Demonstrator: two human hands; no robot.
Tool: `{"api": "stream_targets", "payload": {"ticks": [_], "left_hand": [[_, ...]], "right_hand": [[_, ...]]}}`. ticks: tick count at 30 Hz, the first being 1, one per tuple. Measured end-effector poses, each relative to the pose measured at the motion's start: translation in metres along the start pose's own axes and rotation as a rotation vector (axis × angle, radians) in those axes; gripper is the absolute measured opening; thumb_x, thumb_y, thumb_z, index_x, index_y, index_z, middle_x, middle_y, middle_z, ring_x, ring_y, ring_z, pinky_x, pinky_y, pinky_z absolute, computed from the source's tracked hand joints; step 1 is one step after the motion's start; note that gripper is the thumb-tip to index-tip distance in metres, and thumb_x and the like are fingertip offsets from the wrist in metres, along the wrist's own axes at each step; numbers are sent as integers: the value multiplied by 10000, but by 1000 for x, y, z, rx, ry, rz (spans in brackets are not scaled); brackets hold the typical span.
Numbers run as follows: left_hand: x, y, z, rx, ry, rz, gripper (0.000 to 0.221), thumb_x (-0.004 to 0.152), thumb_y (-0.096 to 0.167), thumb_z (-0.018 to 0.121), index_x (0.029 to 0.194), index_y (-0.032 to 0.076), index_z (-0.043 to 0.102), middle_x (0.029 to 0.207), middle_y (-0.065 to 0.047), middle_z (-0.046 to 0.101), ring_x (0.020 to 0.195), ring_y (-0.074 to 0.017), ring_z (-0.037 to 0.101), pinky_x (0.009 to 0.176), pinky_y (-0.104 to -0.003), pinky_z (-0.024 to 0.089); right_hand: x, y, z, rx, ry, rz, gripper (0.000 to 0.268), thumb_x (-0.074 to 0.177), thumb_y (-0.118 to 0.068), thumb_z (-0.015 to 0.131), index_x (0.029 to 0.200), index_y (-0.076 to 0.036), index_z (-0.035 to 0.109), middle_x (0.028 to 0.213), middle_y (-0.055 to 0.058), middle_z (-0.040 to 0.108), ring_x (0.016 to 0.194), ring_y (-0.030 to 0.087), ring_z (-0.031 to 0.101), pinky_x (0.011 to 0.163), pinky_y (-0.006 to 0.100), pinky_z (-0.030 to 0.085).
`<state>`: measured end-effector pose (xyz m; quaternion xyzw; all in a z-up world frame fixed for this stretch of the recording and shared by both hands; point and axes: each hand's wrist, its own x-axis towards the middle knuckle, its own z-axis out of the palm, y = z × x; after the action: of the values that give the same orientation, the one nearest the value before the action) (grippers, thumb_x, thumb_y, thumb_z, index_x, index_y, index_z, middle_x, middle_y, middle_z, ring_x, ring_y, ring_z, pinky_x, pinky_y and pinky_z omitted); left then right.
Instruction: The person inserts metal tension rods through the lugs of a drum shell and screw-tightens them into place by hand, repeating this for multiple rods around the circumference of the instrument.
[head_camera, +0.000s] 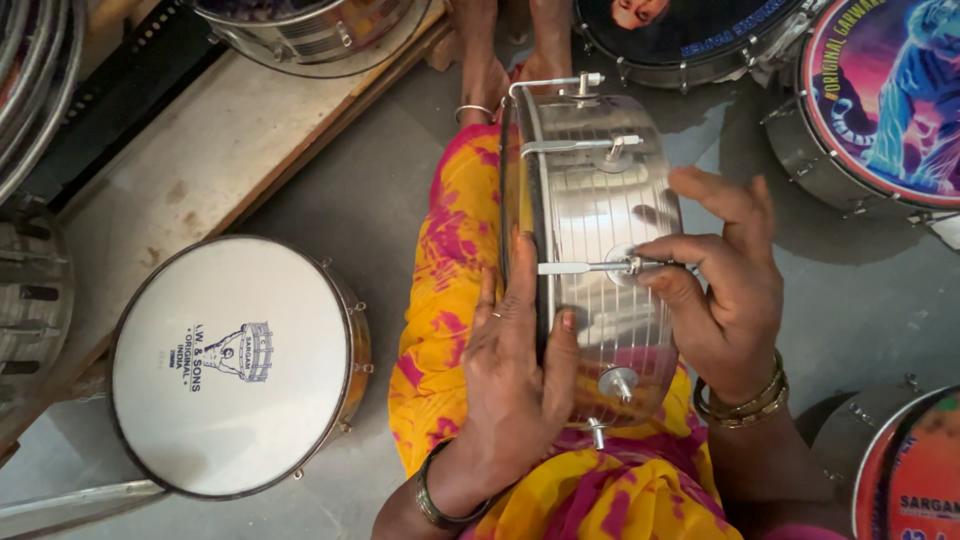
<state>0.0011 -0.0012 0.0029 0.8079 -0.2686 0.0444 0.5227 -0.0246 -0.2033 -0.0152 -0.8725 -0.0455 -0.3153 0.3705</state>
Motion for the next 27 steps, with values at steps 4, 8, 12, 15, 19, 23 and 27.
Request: {"api": "stream_targets", "payload": {"ticks": [4, 8, 12, 15, 19, 23, 27], "left_hand": [[-1, 1, -1, -10, -7, -23, 655, 1001, 55, 588, 1538, -157, 279, 1035, -239, 722, 1013, -364, 755, 1231, -594, 337], [-2, -2, 2, 50, 17, 28, 674, 1013, 56, 602, 1565, -137, 266, 1292, -314, 666, 1166, -403, 709, 1249, -577, 335], [-8, -5, 3, -176, -29, -43, 756, 997, 52, 568, 1563, -159, 115, 1541, -385, 456, 1331, -466, 620, 1117, -451, 485], [-14, -10, 1, -148, -72, 38, 881, 991, 91, 635, 1596, -140, 37, 1619, -382, 328, 1452, -516, 487, 1194, -458, 398], [-24, -17, 1, -230, -190, -145, 898, 970, 143, 642, 1612, -103, 64, 1565, -345, 401, 1366, -435, 545, 1152, -446, 420], [-27, -25, 1, -159, -106, -41, 780, 1037, 128, 564, 1637, -62, 103, 1607, -342, 388, 1414, -431, 526, 1188, -454, 429], [-20, -39, 2, -335, -68, -213, 728, 1076, 192, 537, 1641, -62, 156, 1440, -238, 600, 1262, -273, 651, 1092, -371, 516]], "right_hand": [[-4, 0, -1, -84, 9, -8, 116, 968, -189, 753, 1015, -84, 739, 1446, 102, 609, 1397, 274, 550, 1298, 495, 155], [-3, -3, 0, -97, 22, -6, 119, 973, -198, 748, 1002, -84, 732, 1434, 99, 608, 1386, 277, 549, 1294, 503, 151], [2, -4, -1, -111, 23, -1, 113, 985, -182, 731, 994, -72, 706, 1445, 122, 596, 1386, 274, 548, 1290, 516, 156], [6, -1, 0, -156, 17, -29, 107, 945, -121, 740, 991, -29, 710, 1448, 154, 586, 1366, 300, 543, 1265, 509, 217], [13, 12, 11, 134, 25, 28, 109, 1037, -101, 716, 1080, -1, 706, 1498, 144, 522, 1383, 263, 531, 1147, 379, 452], [21, 32, 18, 407, -20, 86, 175, 1086, -121, 655, 1197, 10, 688, 1520, 114, 513, 1346, 183, 558, 1112, 323, 509], [6, 63, 12, 563, 12, 206, 195, 1160, -153, 618, 1273, 4, 639, 1464, 99, 575, 1253, 139, 612, 1098, 276, 517]]}}
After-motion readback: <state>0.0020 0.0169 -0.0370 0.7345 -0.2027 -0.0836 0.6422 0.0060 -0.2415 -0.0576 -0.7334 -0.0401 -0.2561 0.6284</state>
